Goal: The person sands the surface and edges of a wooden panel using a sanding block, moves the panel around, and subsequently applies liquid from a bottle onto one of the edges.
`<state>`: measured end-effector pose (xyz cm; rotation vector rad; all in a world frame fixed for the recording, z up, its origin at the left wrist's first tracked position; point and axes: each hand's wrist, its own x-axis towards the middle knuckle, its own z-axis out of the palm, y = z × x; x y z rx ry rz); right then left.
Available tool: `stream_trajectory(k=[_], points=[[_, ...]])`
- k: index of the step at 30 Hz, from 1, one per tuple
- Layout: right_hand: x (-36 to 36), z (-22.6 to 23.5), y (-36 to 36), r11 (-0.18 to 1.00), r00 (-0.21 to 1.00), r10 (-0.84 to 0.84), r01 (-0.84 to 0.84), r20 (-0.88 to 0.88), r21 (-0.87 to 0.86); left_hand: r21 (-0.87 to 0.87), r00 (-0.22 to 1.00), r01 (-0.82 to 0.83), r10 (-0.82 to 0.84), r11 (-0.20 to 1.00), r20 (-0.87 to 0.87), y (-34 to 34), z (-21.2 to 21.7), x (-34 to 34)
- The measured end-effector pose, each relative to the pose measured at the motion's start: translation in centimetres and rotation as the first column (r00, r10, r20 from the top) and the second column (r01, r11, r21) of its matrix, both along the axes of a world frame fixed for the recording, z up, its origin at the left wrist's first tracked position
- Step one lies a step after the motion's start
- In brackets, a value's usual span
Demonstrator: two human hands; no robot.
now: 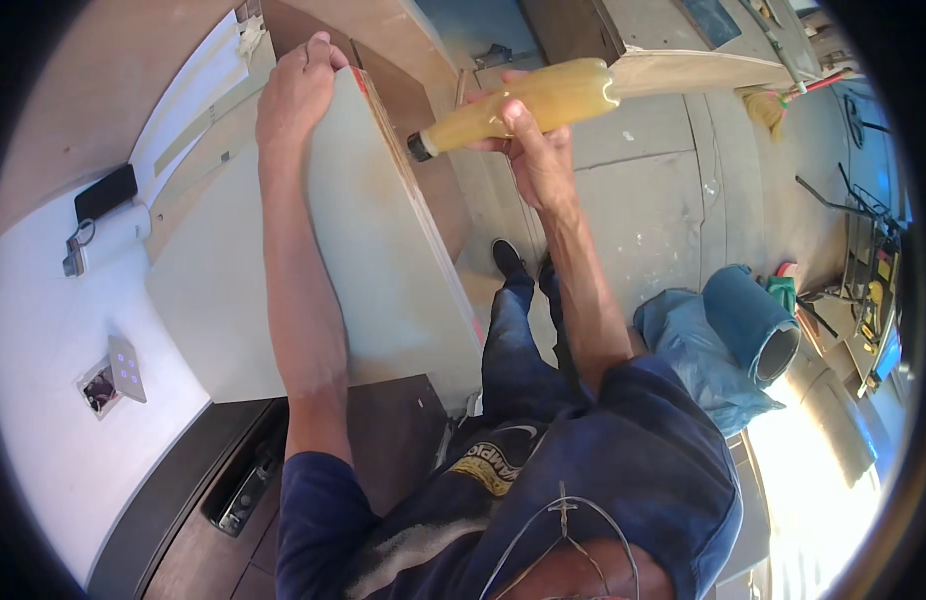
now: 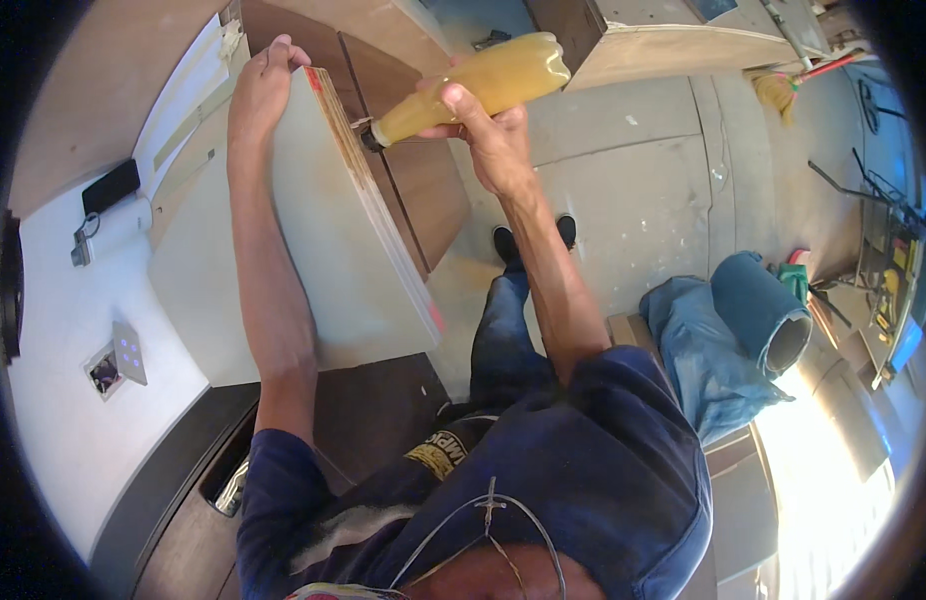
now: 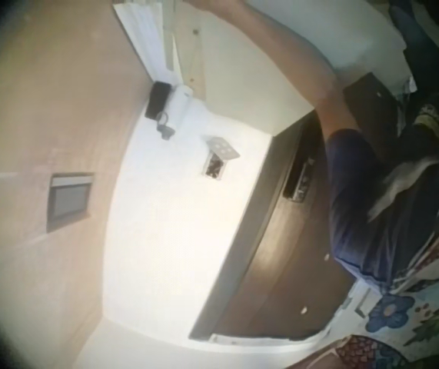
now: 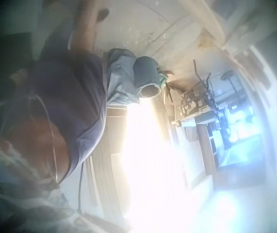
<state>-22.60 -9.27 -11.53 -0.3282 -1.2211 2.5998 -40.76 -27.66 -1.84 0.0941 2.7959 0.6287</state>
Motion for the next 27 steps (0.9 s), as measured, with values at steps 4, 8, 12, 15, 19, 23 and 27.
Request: stream_trajectory(k=[4, 8, 12, 15, 19, 23, 27], points=[[0.1, -0.4, 0.7, 0.975, 0.999, -0.031, 0.027, -0.018, -0.220, 0.011, 0.999, 0.029, -0.028, 1.000, -0.034, -0.1, 0.2, 0.1], [0.3, -0.6, 0.4, 0.945, 1.000, 0.024, -0.027, -0.014, -0.326, 0.040, 0.998, 0.060, -0.059, 0.997, -0.030, -0.3, 0.1, -0.1], [0.8, -0.2, -0.7, 0.940, 0.998, 0.055, -0.059, -0.023, -0.337, 0.020, 0.998, 0.054, -0.053, 0.998, -0.045, -0.5, -0.1, -0.2], [1.3, 0.1, -1.1, 0.949, 0.999, 0.044, -0.043, -0.005, -0.313, 0.023, 0.998, 0.055, -0.055, 0.998, -0.027, -0.4, 0.0, -0.2], [1.8, 0.7, -1.2, 0.968, 0.999, 0.033, -0.031, 0.005, -0.248, 0.006, 0.999, 0.034, -0.034, 0.999, -0.009, -0.2, 0.0, -0.3], [4.3, 2.7, -0.8, 0.994, 0.997, 0.062, -0.058, 0.043, -0.095, 0.008, 0.999, -0.007, 0.006, 1.000, 0.034, -0.4, -0.1, -0.3], [5.5, 2.5, -0.9, 0.999, 0.994, 0.025, -0.029, -0.103, -0.042, -0.005, 1.000, 0.010, -0.011, 1.000, -0.015, -0.5, -0.3, -0.4]])
